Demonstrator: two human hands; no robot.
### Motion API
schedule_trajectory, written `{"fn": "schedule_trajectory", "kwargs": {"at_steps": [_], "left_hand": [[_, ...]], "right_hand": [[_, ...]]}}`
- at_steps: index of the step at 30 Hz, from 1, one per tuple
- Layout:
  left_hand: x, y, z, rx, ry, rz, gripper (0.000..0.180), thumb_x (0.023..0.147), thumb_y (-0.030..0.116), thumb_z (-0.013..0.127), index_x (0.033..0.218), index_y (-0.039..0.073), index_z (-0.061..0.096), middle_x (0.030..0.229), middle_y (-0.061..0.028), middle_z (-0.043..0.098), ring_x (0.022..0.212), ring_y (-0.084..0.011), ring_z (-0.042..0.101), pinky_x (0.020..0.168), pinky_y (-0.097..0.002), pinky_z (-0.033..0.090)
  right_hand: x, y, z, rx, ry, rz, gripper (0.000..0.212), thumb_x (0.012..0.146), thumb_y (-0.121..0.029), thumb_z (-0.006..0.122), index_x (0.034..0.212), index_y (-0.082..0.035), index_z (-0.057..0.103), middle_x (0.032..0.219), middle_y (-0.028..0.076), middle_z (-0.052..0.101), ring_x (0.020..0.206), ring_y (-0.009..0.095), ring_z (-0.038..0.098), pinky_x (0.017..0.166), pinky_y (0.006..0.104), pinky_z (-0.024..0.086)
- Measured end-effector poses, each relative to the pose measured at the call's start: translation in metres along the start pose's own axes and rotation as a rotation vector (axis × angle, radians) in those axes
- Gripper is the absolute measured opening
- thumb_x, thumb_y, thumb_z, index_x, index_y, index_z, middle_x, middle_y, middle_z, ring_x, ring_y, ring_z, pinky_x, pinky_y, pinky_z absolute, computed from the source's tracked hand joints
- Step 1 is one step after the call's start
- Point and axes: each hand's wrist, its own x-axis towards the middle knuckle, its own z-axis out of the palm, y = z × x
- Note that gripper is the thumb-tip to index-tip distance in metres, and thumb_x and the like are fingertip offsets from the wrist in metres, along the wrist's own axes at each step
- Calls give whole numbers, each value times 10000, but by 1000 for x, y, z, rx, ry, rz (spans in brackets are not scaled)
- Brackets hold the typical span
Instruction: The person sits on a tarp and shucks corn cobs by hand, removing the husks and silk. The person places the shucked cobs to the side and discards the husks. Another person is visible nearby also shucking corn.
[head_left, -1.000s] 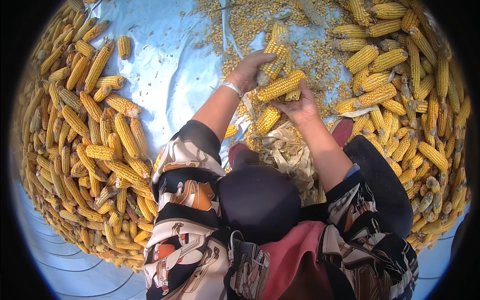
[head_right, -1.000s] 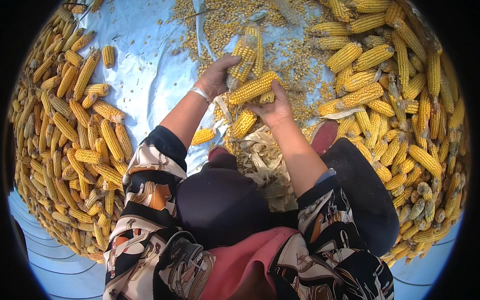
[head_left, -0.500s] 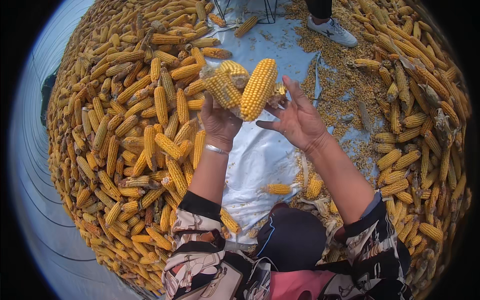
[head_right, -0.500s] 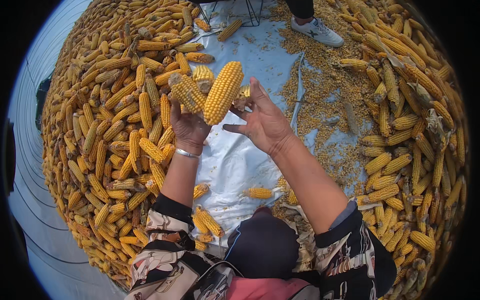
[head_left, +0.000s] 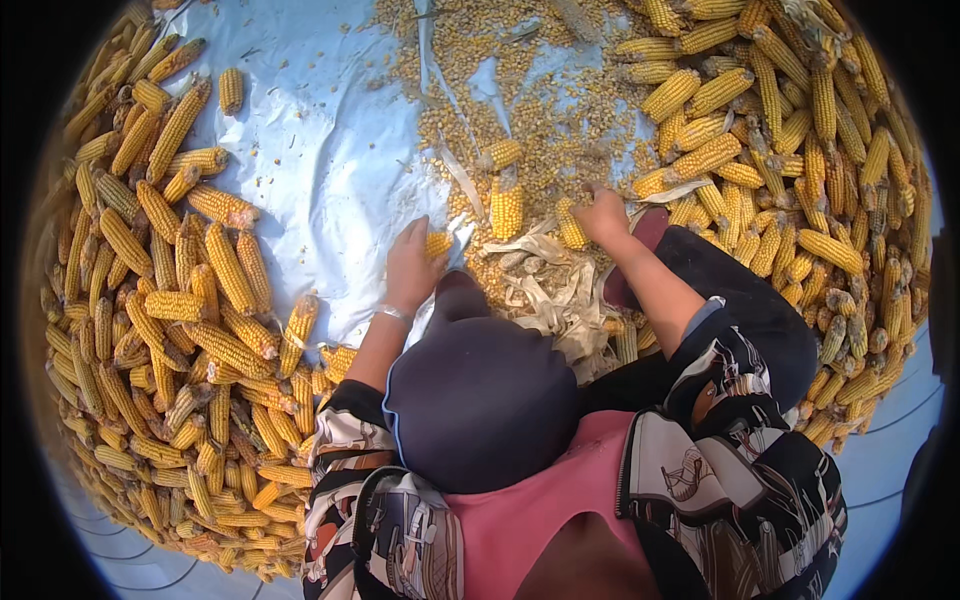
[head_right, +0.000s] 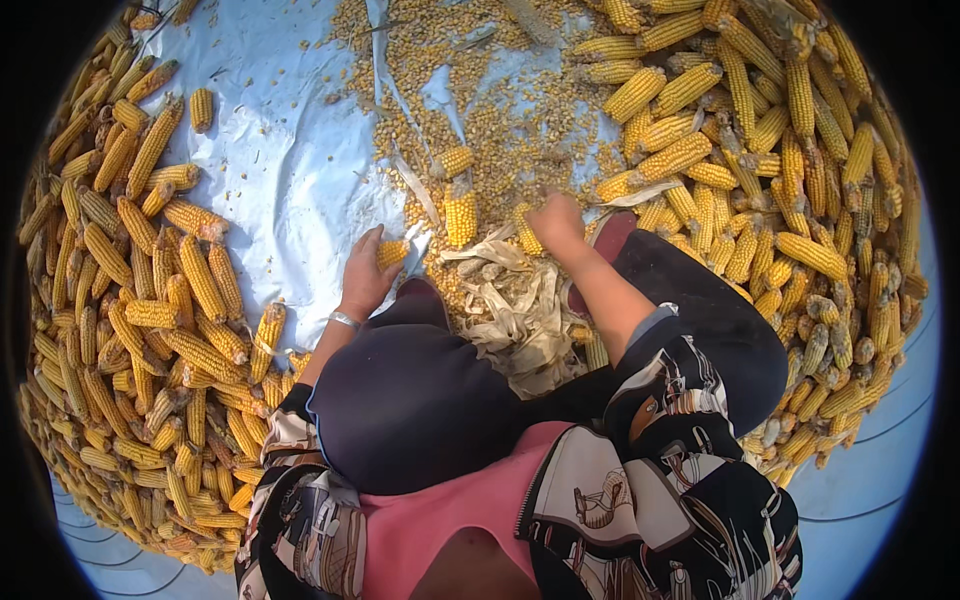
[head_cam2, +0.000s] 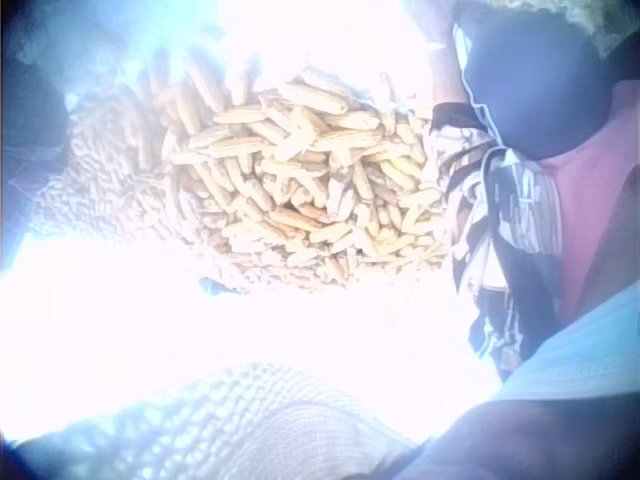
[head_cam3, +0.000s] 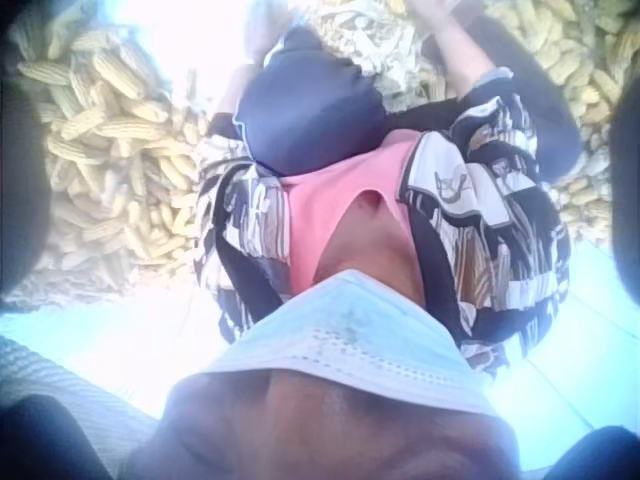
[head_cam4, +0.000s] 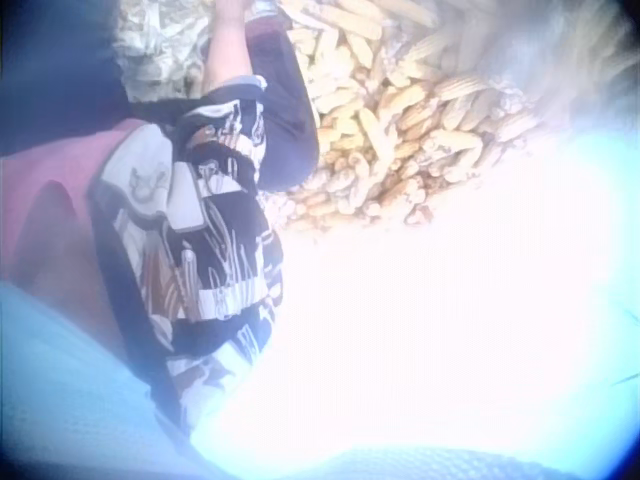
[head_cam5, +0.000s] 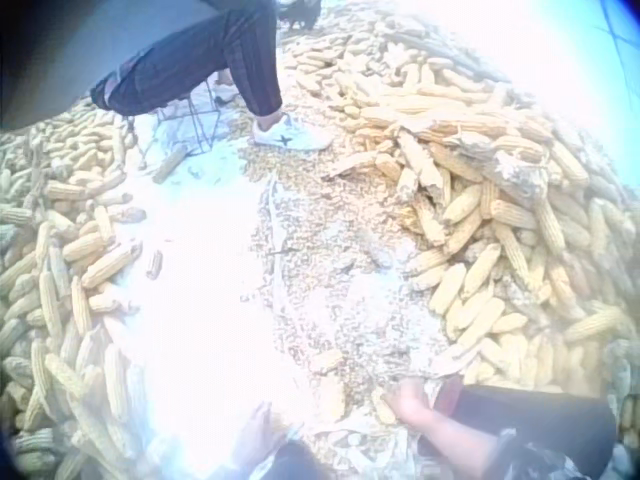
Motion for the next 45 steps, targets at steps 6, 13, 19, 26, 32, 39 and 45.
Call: {"fn": "schedule_trajectory", "kwargs": {"at_steps": [6,13,19,26,32,39,45], "left_hand": [[31,-5,1,117,-156,-13,474,669,61,651,1141,77,607,1071,-140,613,1037,-345,570,877,-420,485],[116,86,-11,87,1,263,457,699,165,679,1124,16,599,1080,-164,617,962,-365,620,822,-429,520],[163,102,25,260,-394,24,578,689,296,716,1196,37,618,1126,-213,628,988,-382,628,845,-434,519],[136,19,-7,-656,-356,-341,525,797,283,674,1219,-18,589,953,-154,699,929,-266,683,736,-350,533],[71,30,-82,-1389,-549,-579,673,826,298,657,1376,6,403,1298,-163,523,1192,-322,528,873,-522,502],[78,202,-147,-1086,-895,-219,608,800,259,701,1293,-29,494,1152,-164,625,1028,-305,639,887,-490,539],[33,273,-126,-930,-961,-296,572,804,246,693,1257,-46,505,1126,-195,629,1006,-324,645,889,-461,539]], "right_hand": [[-11,21,46,-70,-138,126,635,690,-230,744,1273,-79,545,1125,226,634,1027,384,622,852,445,513],[-22,-21,21,676,-163,-112,726,577,-230,782,1220,30,568,1104,211,641,1002,303,630,900,379,480],[-30,-93,46,76,-476,2,816,566,-411,810,1324,-223,570,1377,185,399,1300,386,371,1060,426,376],[-32,-100,28,122,-420,-96,792,531,-394,817,1252,-132,620,1242,225,496,1201,381,459,1006,409,412],[-47,-39,-52,1400,-857,125,697,696,-134,706,1338,-6,467,1147,143,645,1067,256,623,894,431,500],[-101,-67,-121,1626,-812,-361,850,767,-216,718,1468,-36,272,1198,138,573,1086,262,587,907,424,501],[-167,-17,-141,1650,-401,-300,1027,808,-608,668,1514,-87,134,1512,243,238,1403,337,238,1134,450,201]]}}
